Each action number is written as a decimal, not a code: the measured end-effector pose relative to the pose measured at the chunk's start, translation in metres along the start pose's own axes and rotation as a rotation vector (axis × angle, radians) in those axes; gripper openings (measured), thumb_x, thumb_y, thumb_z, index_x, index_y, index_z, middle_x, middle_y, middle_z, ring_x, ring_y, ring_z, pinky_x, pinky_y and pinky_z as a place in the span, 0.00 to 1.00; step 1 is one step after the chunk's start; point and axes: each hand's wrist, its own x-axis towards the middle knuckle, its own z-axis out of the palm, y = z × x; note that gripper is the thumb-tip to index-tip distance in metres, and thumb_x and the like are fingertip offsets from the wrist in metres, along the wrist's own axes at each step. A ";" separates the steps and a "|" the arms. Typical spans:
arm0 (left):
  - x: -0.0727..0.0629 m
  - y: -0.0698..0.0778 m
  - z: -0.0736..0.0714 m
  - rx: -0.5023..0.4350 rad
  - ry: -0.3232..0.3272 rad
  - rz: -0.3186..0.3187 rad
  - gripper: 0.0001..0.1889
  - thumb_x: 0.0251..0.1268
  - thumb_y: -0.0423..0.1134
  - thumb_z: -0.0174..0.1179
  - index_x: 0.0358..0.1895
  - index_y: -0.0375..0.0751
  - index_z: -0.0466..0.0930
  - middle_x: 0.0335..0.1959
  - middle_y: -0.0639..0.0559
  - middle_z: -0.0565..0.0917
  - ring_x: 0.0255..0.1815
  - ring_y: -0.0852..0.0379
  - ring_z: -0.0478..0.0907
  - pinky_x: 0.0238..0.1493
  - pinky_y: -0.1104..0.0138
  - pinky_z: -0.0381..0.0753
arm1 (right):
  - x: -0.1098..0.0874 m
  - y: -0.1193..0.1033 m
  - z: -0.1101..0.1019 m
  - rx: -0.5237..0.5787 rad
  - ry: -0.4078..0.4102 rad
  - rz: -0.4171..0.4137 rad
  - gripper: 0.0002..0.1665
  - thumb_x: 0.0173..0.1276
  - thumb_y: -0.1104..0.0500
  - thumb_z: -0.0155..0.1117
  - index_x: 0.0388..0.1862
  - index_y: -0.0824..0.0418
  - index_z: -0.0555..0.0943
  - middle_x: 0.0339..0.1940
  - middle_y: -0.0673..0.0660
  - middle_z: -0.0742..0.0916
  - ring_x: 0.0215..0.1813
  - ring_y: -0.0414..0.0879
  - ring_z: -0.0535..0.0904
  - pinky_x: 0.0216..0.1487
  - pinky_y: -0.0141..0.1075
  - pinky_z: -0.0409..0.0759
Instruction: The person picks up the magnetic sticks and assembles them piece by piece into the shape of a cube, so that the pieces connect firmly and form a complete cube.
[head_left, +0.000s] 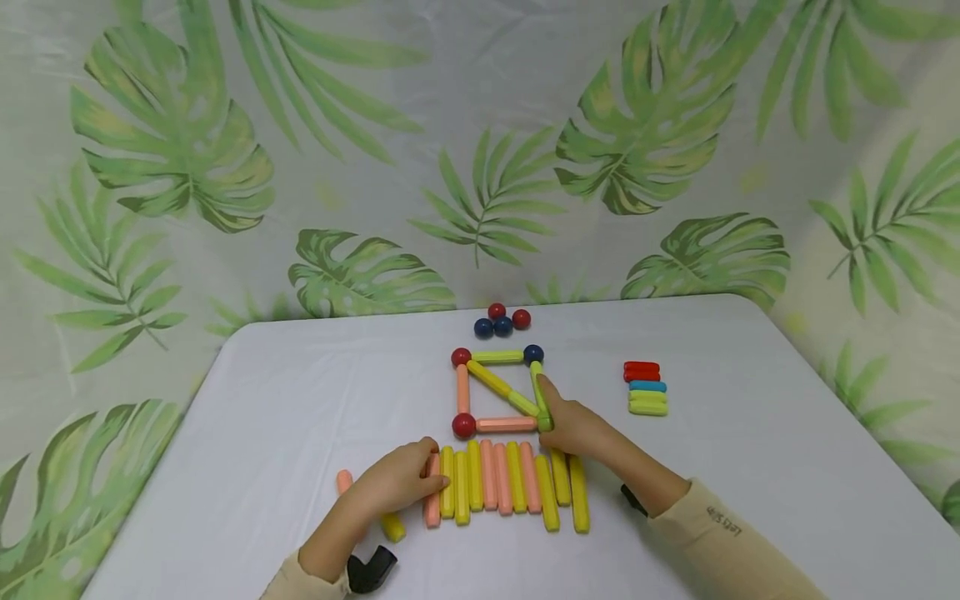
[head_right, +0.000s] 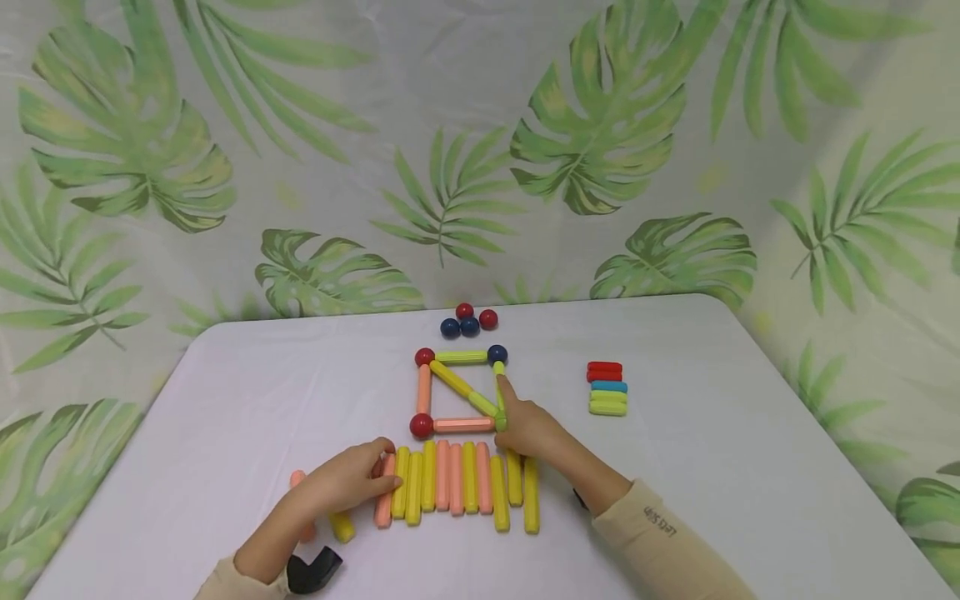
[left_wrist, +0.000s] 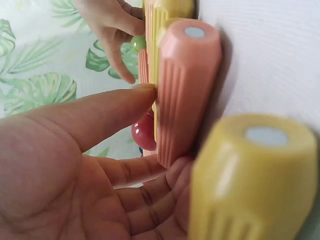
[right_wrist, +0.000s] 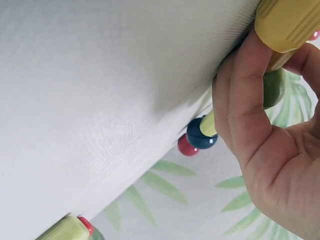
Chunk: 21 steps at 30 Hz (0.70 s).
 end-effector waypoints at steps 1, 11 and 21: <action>0.000 -0.001 0.000 -0.003 -0.003 -0.002 0.21 0.58 0.44 0.60 0.48 0.32 0.70 0.25 0.53 0.72 0.24 0.59 0.67 0.26 0.66 0.68 | 0.000 0.000 0.000 0.001 -0.001 -0.002 0.54 0.56 0.61 0.63 0.72 0.51 0.40 0.38 0.61 0.76 0.25 0.49 0.72 0.25 0.35 0.71; -0.003 -0.005 -0.006 -0.102 -0.050 0.005 0.13 0.59 0.39 0.58 0.44 0.37 0.69 0.18 0.53 0.68 0.16 0.60 0.64 0.18 0.70 0.63 | -0.010 0.005 -0.006 -0.028 -0.030 -0.068 0.55 0.53 0.60 0.67 0.71 0.57 0.42 0.41 0.60 0.77 0.31 0.48 0.71 0.31 0.37 0.72; -0.002 -0.011 -0.019 -0.278 0.049 -0.010 0.20 0.57 0.32 0.52 0.54 0.38 0.64 0.38 0.49 0.74 0.27 0.57 0.73 0.29 0.65 0.73 | 0.051 0.008 -0.055 -0.040 0.160 -0.399 0.27 0.64 0.57 0.58 0.60 0.65 0.66 0.39 0.60 0.78 0.39 0.52 0.74 0.38 0.41 0.74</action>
